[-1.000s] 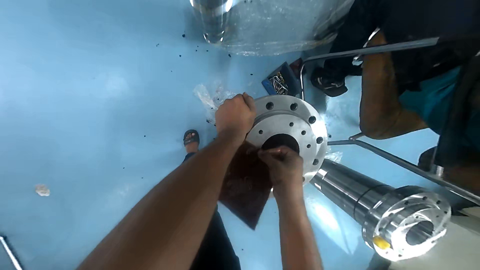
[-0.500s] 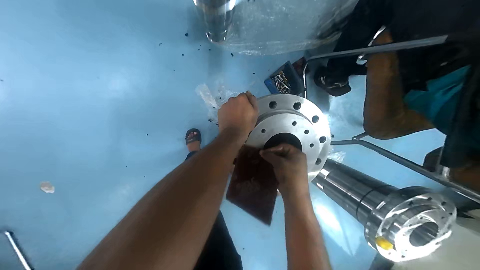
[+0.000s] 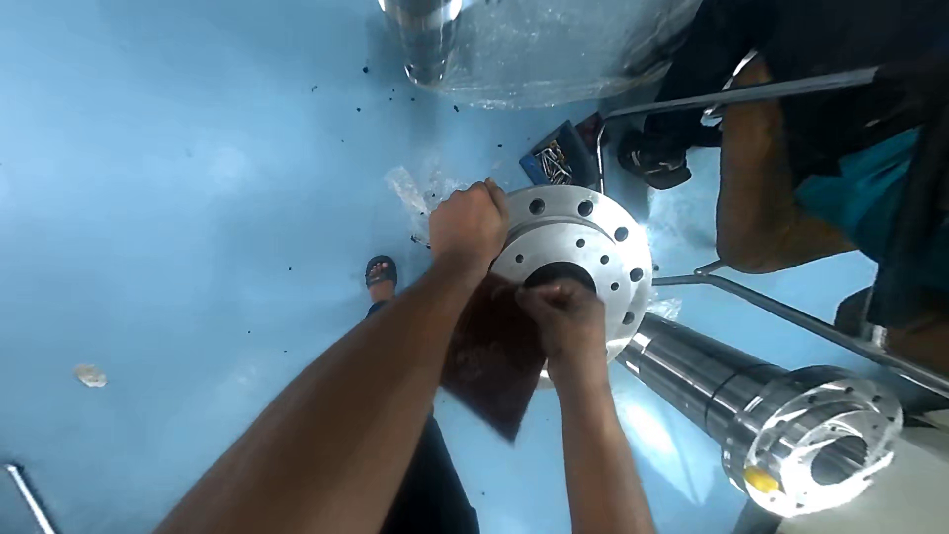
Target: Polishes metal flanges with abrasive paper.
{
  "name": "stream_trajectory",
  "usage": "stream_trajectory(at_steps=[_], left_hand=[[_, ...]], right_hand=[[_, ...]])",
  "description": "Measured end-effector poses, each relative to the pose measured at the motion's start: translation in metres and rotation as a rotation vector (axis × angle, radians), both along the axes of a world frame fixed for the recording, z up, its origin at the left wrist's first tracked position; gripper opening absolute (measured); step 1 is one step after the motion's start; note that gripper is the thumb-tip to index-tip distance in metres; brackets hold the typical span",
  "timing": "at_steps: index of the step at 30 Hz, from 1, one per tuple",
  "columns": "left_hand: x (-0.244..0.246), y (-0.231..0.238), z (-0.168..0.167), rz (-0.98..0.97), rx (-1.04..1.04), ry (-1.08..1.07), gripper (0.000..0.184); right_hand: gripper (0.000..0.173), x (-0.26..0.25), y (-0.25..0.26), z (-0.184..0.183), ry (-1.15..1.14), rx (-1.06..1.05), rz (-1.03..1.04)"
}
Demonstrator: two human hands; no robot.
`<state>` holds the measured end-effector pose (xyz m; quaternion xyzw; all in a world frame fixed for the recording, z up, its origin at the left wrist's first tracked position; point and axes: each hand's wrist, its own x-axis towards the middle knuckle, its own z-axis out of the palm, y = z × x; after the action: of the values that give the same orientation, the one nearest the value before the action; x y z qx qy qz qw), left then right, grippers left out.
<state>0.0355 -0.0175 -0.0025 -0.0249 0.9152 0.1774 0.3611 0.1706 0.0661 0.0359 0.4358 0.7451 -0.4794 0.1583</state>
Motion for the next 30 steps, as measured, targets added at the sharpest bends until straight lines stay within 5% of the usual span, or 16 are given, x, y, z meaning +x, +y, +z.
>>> stream_trajectory(at_steps=[30], left_hand=[[0.002,0.0,-0.001,0.003,0.008,0.018,0.054]], right_hand=[[0.014,0.017,0.013,0.013,-0.176,0.079,0.211]])
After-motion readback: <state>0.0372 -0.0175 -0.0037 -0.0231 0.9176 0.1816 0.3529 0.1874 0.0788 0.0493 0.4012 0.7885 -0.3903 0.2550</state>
